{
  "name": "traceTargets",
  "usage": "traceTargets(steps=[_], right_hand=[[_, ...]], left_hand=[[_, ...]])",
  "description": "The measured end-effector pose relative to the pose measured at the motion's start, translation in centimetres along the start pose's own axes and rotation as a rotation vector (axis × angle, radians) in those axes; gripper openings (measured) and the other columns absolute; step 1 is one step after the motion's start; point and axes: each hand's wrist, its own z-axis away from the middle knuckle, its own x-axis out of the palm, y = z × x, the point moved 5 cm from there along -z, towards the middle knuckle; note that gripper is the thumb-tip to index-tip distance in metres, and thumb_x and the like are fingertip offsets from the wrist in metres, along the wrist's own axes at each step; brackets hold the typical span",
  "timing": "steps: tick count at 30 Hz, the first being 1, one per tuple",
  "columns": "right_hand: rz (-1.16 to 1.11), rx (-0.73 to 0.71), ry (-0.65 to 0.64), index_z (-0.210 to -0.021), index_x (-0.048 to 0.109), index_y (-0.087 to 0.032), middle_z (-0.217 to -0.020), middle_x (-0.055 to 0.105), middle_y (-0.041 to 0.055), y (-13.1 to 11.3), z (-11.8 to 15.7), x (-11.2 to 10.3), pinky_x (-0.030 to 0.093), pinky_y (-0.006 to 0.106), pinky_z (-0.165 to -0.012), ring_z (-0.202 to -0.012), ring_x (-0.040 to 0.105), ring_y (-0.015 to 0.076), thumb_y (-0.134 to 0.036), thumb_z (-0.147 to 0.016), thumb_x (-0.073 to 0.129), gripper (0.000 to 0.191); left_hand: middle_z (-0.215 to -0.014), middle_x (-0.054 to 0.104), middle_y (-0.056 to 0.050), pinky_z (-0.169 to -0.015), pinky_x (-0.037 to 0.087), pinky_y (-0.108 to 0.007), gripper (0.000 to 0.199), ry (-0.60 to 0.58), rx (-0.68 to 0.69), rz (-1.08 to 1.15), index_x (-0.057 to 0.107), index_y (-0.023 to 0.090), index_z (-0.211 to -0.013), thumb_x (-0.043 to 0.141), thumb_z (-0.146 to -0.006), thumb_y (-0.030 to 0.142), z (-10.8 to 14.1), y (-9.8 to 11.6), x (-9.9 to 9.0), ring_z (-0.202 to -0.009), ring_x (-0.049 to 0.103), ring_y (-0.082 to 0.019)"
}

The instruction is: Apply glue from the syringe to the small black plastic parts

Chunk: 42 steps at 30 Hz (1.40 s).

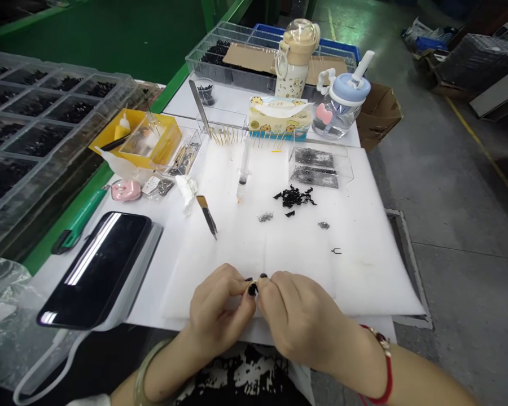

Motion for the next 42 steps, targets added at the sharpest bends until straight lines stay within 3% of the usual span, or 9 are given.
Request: traceTargets(steps=[4,9,14,17,20,26,35,42], right_hand=[[0.025,0.039,0.027,-0.098,0.060,-0.001,-0.070,0.062,0.0078,-0.3,0.2,-0.1,0.049,0.034,-0.054,-0.068,0.062,0.0205,0.001,-0.092,0.055,0.007],[0.009,-0.016,-0.004,-0.102,0.061,0.000,-0.079,0.067,0.0119,0.4,0.5,-0.7,0.052,0.036,-0.057,-0.074,0.065,0.0230,-0.001,-0.093,0.053,0.012],[-0.094,-0.044,-0.069,-0.105,0.061,-0.006,-0.085,0.069,0.0118,1.6,0.9,-1.7,0.056,0.037,-0.067,-0.077,0.064,0.0215,0.001,-0.095,0.038,0.026],[-0.224,0.002,-0.114,-0.103,0.058,-0.012,-0.085,0.068,0.0080,1.9,1.3,-2.1,0.057,0.033,-0.069,-0.077,0.065,0.0186,0.005,-0.093,0.036,0.030],[-0.343,0.087,-0.145,-0.108,0.057,-0.014,-0.086,0.068,0.0049,2.1,1.8,-2.2,0.059,0.026,-0.072,-0.079,0.066,0.0141,0.005,-0.093,0.036,0.032],[-0.330,0.144,-0.087,-0.111,0.059,-0.010,-0.093,0.070,0.0084,2.2,1.5,-1.9,0.059,0.032,-0.076,-0.088,0.068,0.0176,-0.006,-0.098,0.049,0.016],[-0.210,0.074,-0.023,-0.102,0.061,-0.010,-0.084,0.070,0.0073,1.9,1.2,-1.8,0.057,0.033,-0.069,-0.078,0.066,0.0169,-0.007,-0.099,0.050,0.012],[-0.162,0.138,0.107,-0.095,0.061,-0.007,-0.078,0.069,0.0071,0.8,1.1,-0.8,0.057,0.031,-0.065,-0.074,0.067,0.0167,-0.007,-0.096,0.056,0.006]], left_hand=[[-0.062,0.048,0.004,-0.051,0.036,-0.029,0.021,-0.011,0.017,0.025,0.049,0.021,-0.086,0.053,-0.085,0.001,0.0,0.1,0.1,-0.055,0.042,-0.013],[-0.067,0.054,0.001,-0.055,0.040,-0.030,0.020,-0.046,-0.020,0.077,0.054,0.019,-0.092,0.053,-0.086,0.001,0.1,-0.1,0.0,-0.061,0.049,-0.015],[-0.080,0.064,-0.004,-0.064,0.048,-0.030,0.019,-0.225,-0.112,0.246,0.059,0.017,-0.103,0.050,-0.093,0.004,-0.1,-0.5,0.0,-0.072,0.058,-0.016],[-0.079,0.066,-0.003,-0.069,0.051,-0.030,0.013,-0.358,-0.178,0.401,0.061,0.018,-0.098,0.051,-0.096,0.010,-0.3,-0.7,0.1,-0.074,0.060,-0.016],[-0.076,0.066,-0.003,-0.067,0.052,-0.030,0.010,-0.410,-0.232,0.522,0.062,0.019,-0.091,0.054,-0.098,0.018,-0.4,-0.8,0.1,-0.071,0.061,-0.016],[-0.076,0.063,-0.003,-0.064,0.048,-0.030,0.011,-0.331,-0.306,0.520,0.062,0.019,-0.093,0.054,-0.098,0.016,-0.2,-1.2,0.1,-0.070,0.058,-0.016],[-0.072,0.057,0.000,-0.060,0.045,-0.029,0.012,-0.279,-0.241,0.466,0.054,0.020,-0.086,0.055,-0.094,0.011,0.0,-0.9,-0.1,-0.066,0.053,-0.013],[-0.070,0.052,0.002,-0.058,0.041,-0.029,0.017,-0.168,-0.122,0.360,0.051,0.020,-0.087,0.055,-0.089,0.003,-0.3,-0.6,-0.1,-0.063,0.048,-0.013]])
